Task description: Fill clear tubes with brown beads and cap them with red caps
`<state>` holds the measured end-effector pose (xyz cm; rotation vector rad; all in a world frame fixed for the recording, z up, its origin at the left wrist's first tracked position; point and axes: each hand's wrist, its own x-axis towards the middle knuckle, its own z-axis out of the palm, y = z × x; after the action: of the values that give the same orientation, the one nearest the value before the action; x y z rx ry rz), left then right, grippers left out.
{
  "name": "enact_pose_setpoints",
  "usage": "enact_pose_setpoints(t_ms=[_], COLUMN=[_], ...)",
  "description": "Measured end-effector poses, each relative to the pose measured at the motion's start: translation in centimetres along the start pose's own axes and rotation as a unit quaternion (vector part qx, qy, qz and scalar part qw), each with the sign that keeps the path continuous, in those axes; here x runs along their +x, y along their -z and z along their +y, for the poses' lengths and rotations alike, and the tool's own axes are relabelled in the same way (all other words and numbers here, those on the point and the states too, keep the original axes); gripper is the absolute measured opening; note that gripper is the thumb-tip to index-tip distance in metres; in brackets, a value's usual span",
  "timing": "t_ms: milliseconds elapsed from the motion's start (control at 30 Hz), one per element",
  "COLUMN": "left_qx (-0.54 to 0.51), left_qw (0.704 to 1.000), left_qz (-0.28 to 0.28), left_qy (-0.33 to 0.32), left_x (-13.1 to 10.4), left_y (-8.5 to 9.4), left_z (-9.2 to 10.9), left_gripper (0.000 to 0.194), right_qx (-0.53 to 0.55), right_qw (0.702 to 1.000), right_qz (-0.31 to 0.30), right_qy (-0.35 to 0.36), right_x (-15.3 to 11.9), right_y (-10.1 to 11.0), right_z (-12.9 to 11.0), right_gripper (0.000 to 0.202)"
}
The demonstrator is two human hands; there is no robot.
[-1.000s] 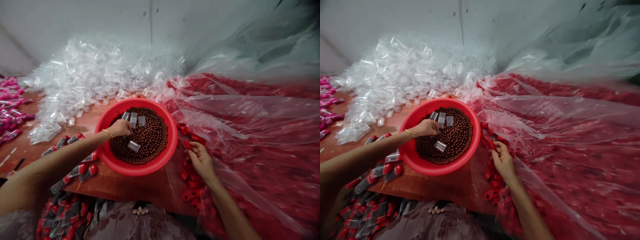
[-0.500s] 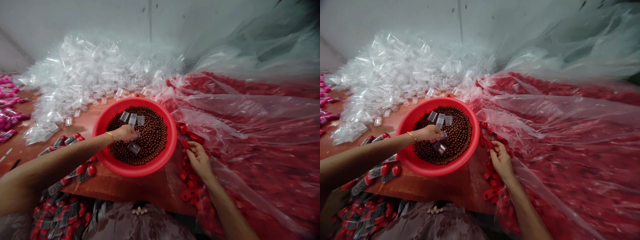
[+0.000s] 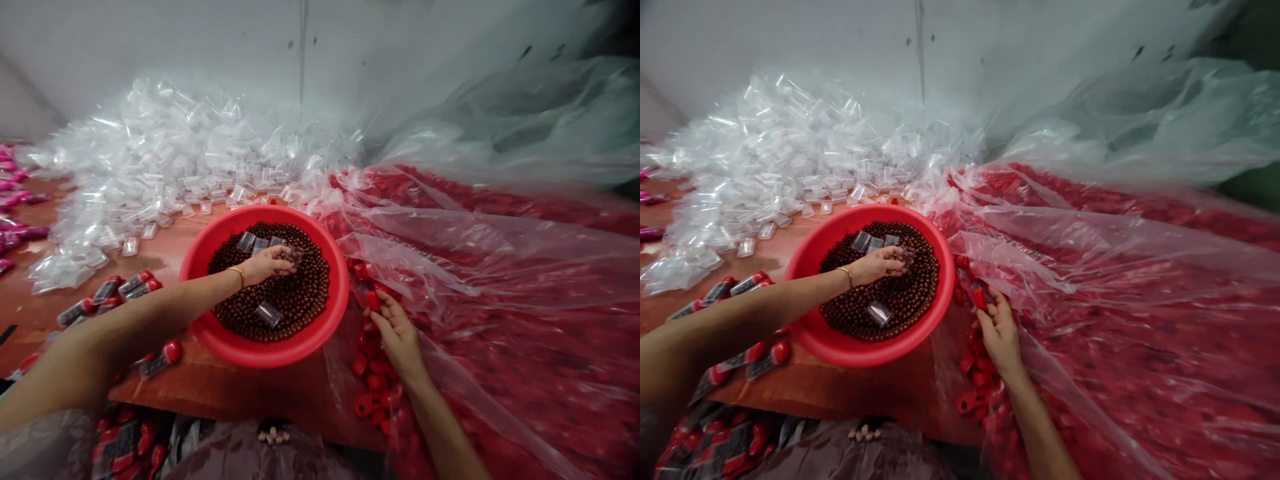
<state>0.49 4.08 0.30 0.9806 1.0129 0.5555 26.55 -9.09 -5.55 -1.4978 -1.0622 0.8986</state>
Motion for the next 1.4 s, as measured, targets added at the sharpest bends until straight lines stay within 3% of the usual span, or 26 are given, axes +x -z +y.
enact_pose_setpoints(t_ms=[167,267,367,600,800,1000,1100,1200,1300,1400], left_qx=[-0.042,-0.036,-0.011,-0.002,0.013,0.020,0.040,0.045,0.039,0.026], left_qw=[0.991,0.988,0.987,0.974,0.963,0.959,0.958,0.959,0.962,0.964], left_qz=[-0.070,-0.076,-0.072,-0.111,-0.124,-0.128,-0.153,-0.153,-0.158,-0.176], left_qy=[-0.102,-0.126,-0.146,-0.198,-0.238,-0.253,-0.240,-0.235,-0.220,-0.197], left_x=[-3.0,-4.7,-6.0,-7.4,-7.4,-7.3,-7.6,-8.0,-8.2,-8.3], left_y=[0.7,0.8,0.7,0.3,0.5,0.6,0.5,0.5,0.6,0.6], left_z=[1.0,1.1,1.2,0.9,0.7,0.9,1.1,1.3,1.5,1.5], left_gripper=[0.030,0.029,0.029,0.035,0.041,0.036,0.036,0.036,0.034,0.031], right_qx=[0.051,0.103,0.106,0.015,-0.087,-0.181,-0.166,-0.094,-0.056,-0.075], right_qw=[0.997,0.991,0.987,0.980,0.953,0.901,0.910,0.935,0.933,0.928], right_qz=[-0.035,-0.071,-0.116,-0.180,-0.154,-0.166,-0.162,-0.210,-0.266,-0.274], right_qy=[-0.037,-0.042,-0.030,0.085,0.248,0.356,0.344,0.269,0.234,0.239], right_x=[-0.5,-1.0,-1.3,0.5,3.0,2.9,2.8,2.8,2.9,3.0], right_y=[0.1,-0.2,-0.9,-5.8,-9.9,-10.8,-10.9,-10.9,-11.0,-11.0], right_z=[-2.2,-4.5,-7.2,-12.1,-12.6,-12.9,-13.0,-13.2,-13.8,-14.5], right_gripper=[0.031,0.017,0.017,0.034,0.035,0.039,0.037,0.037,0.030,0.016])
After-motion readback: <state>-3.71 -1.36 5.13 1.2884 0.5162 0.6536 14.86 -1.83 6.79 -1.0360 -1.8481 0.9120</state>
